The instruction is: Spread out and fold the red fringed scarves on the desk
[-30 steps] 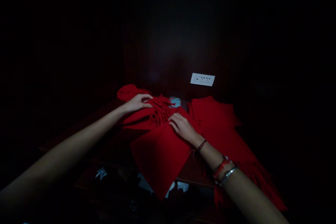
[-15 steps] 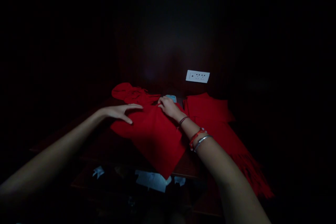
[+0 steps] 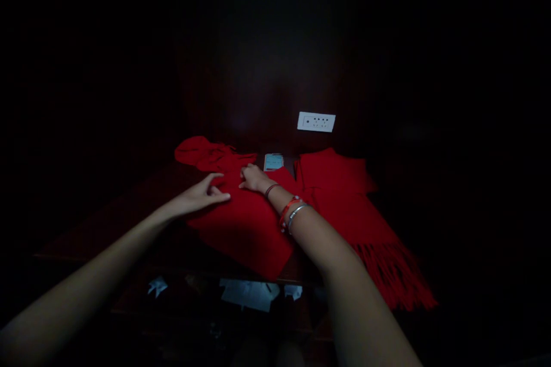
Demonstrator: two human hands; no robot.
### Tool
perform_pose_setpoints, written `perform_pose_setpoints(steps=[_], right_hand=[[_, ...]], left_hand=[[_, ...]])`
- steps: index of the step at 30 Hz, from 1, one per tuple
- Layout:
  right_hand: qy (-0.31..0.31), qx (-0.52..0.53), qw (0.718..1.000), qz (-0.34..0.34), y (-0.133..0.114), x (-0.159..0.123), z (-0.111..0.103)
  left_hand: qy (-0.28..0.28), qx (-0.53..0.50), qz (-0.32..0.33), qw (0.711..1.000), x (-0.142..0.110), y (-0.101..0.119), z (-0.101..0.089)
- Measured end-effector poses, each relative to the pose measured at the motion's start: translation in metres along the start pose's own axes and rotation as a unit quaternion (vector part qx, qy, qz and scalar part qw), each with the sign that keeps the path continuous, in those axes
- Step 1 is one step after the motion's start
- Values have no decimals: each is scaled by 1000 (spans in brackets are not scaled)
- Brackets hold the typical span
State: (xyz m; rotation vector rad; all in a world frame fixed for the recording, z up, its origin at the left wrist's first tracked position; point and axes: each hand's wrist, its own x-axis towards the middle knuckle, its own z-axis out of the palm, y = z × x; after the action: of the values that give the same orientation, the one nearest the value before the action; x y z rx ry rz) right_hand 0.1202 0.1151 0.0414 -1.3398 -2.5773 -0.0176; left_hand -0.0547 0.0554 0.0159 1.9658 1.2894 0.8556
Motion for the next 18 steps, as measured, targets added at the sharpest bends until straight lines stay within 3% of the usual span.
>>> perform_pose_setpoints(steps=[3, 6, 10, 13, 18], right_hand=[[66, 45, 997, 9, 13, -38, -15], [128, 75, 988, 44, 26, -97, -29], [68, 84, 984, 143, 26, -164, -20], [66, 85, 979, 174, 12, -177, -2], [81, 66, 969, 222, -15, -157, 15]], left_hand=[[7, 55, -17, 998, -4, -3, 17], [38, 77, -24, 996, -1, -11, 21], [36, 116, -24, 992, 6, -9, 21], [38, 163, -33, 985, 8, -2, 24], [37, 250, -28, 967, 2, 3, 31]])
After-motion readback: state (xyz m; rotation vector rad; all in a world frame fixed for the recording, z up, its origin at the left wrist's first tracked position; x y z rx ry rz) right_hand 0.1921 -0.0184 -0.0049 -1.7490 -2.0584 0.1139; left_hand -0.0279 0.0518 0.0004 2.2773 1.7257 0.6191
